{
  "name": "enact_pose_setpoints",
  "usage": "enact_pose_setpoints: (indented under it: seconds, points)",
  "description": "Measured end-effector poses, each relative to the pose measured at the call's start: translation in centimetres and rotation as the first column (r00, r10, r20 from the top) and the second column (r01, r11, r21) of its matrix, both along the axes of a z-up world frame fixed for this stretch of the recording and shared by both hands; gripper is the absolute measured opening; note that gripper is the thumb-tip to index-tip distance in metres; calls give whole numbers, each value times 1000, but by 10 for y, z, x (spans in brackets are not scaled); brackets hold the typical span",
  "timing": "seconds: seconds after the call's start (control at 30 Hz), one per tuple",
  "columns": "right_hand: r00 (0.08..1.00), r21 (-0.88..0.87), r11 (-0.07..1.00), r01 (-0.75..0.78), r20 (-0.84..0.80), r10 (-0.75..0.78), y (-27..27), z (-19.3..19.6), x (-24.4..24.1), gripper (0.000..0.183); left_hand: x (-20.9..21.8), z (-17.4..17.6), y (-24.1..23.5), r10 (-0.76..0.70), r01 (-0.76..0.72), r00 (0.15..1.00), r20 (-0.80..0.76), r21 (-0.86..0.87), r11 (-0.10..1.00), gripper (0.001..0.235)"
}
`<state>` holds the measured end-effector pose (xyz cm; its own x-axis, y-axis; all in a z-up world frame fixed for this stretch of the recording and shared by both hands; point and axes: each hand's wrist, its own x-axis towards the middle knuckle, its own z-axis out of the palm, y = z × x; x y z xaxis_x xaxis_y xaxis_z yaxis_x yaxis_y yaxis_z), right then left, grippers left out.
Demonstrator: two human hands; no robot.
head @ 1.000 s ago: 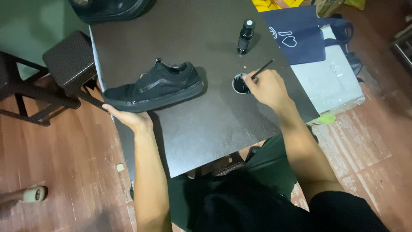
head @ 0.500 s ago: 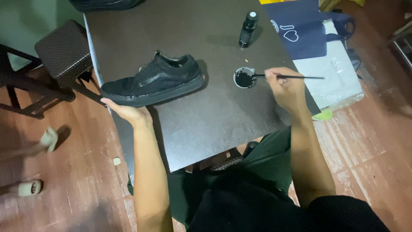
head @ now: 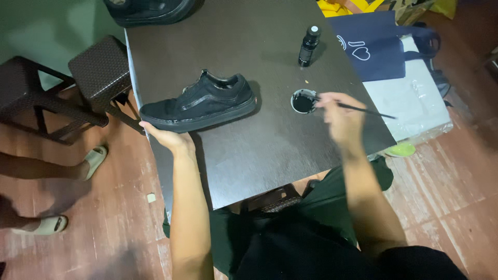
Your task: The person paints a black shoe with black paint using a small brush. They dip the brush into a small container of paint and apply it to the shoe's upper, toe, and sole edges. The person rotates the shoe to access different areas and continues painting until the end of the clip.
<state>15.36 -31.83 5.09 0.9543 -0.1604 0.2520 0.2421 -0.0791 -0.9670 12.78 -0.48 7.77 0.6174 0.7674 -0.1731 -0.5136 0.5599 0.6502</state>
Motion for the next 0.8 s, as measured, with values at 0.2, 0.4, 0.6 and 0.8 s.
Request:
enact_pose_setpoints:
  seconds: [0.2, 0.4, 0.6, 0.8]
  points:
    - [983, 347, 922, -170, 120, 137, 107, -32, 14, 14, 8, -52, 45, 29, -28, 996, -90, 9, 1000, 66]
    - [979, 403, 899, -172, 169, 112, 139, -53, 4, 9, 3, -41, 59, 127, -141, 984, -129, -105, 984, 58]
    - [945, 152, 961, -233, 267, 187, 140, -34, -8, 7, 9, -39, 57, 96, -109, 987, -130, -91, 990, 54]
    - [983, 59, 991, -119, 147, 109, 142, -29, -7, 11, 7, -44, 59, 78, -85, 992, -96, -69, 994, 51]
